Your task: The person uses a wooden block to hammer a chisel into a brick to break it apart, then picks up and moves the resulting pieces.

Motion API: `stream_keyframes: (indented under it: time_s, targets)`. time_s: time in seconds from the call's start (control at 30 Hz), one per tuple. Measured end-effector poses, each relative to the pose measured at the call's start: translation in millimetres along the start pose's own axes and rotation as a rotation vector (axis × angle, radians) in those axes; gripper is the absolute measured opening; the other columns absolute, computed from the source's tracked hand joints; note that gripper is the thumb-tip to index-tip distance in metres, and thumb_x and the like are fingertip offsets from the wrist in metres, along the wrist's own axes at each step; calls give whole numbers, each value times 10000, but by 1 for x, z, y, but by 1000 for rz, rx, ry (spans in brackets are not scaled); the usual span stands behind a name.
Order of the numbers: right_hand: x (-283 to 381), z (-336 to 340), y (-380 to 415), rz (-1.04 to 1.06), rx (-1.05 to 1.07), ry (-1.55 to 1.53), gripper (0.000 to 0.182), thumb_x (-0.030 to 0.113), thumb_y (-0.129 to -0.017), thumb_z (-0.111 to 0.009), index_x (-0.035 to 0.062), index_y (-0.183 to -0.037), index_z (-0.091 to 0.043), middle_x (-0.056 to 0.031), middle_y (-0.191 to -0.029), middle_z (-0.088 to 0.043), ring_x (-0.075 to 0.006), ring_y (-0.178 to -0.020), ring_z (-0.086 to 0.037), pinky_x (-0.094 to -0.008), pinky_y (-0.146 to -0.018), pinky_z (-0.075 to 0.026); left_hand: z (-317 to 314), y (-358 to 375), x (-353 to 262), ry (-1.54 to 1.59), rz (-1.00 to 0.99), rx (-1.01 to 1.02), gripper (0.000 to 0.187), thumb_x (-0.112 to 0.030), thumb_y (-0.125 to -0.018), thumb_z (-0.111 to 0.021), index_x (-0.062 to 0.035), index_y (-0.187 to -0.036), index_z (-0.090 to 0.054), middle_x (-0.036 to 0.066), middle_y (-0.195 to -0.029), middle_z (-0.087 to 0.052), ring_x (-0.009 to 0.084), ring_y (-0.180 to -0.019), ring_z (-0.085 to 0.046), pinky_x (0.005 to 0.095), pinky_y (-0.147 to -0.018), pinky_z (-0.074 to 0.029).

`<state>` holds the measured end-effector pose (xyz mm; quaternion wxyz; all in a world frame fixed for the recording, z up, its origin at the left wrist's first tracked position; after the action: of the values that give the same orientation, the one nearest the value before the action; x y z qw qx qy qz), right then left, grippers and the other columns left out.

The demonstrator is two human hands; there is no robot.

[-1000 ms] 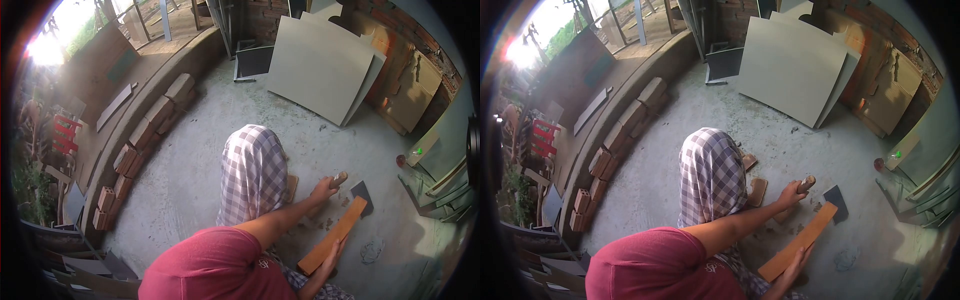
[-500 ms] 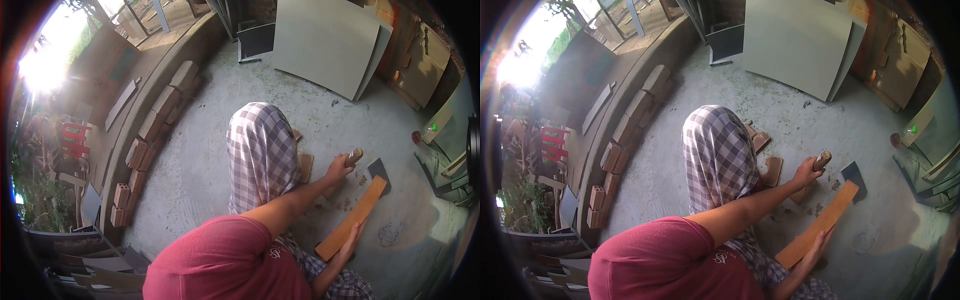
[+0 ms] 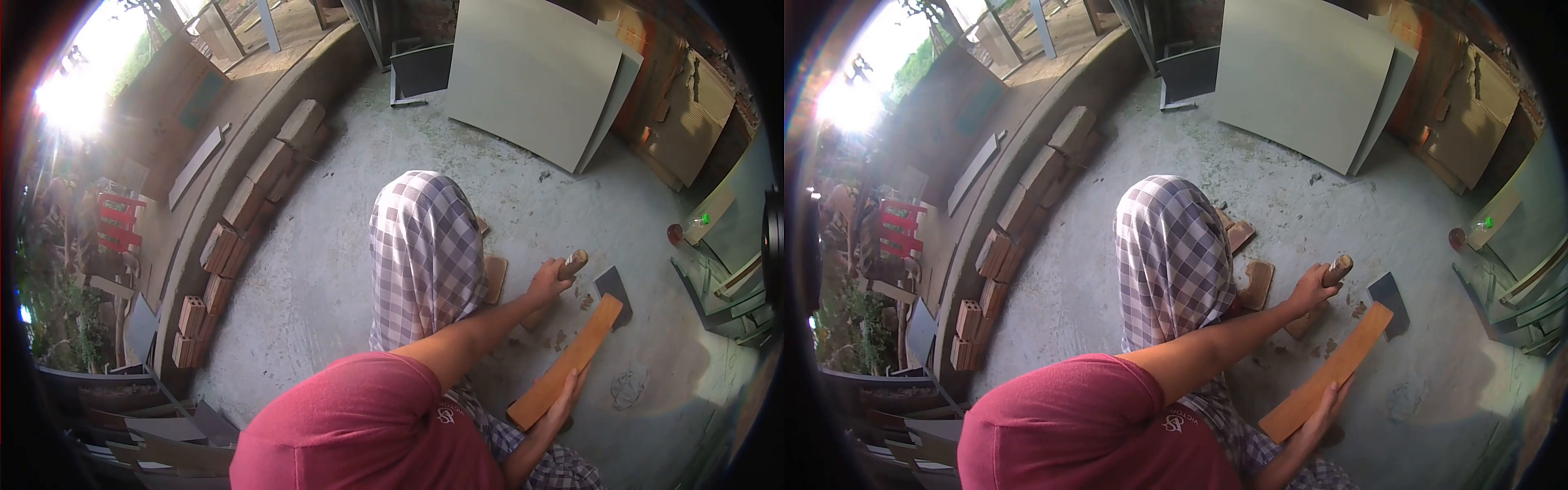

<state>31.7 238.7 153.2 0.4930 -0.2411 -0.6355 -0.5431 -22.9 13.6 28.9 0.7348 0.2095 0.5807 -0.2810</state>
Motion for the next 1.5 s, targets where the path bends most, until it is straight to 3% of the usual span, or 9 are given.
stream_keyframes:
  time_s: [0.63, 0.8, 0.97, 1.03, 1.5]
  targets:
    - [-3, 4, -1, -35, -16, -41, 713, 485, -887, -462, 133, -1450, -204, -167, -1384, -332, -336, -1092, -471, -448, -727, -504, -1, -1, 2, -13, 27, 19, 300, -247, -759, -679, -69, -961, -547, 156, -916, -536, 331, -895, -532, 406, -780, -437]
    - [-4, 5, -4, 19, -18, -54, 655, 452, -903, -454, 134, -1438, -249, -133, -1284, -402, -268, -964, -508, -390, -670, -522, -3, -2, 5, -20, 34, 13, 324, -248, -756, -679, -65, -989, -548, 163, -930, -534, 336, -898, -530, 408, -788, -434]
    - [-3, 1, 0, -36, -24, -71, 654, 453, -903, -455, 135, -1437, -252, -130, -1267, -411, -260, -938, -514, -388, -668, -520, -2, -3, 9, -35, -14, -31, 292, -265, -766, -683, -67, -919, -533, 131, -868, -520, 302, -826, -534, 388, -732, -428]
    - [-3, 0, 1, -30, -28, -82, 653, 453, -903, -455, 135, -1436, -254, -129, -1259, -416, -255, -926, -517, -387, -667, -520, -2, -2, 5, 13, 52, 24, 315, -241, -758, -675, -57, -979, -547, 170, -934, -529, 340, -901, -524, 410, -792, -430]
    - [1, -5, 7, -30, -80, -66, 664, 458, -897, -470, 121, -1431, -266, -124, -1209, -435, -235, -900, -512, -385, -697, -507, -1, -3, 7, -34, 37, -11, 324, -239, -742, -683, -64, -975, -543, 154, -922, -527, 337, -902, -528, 413, -778, -437]
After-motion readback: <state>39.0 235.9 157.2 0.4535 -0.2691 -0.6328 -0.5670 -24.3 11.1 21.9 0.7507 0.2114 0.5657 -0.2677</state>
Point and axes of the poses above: each hand's wrist, its own y-axis away from the middle knuckle, its own z-axis out of the back of the hand, x = y × z, the point moved 5 cm from there along -y, towards the middle knuckle
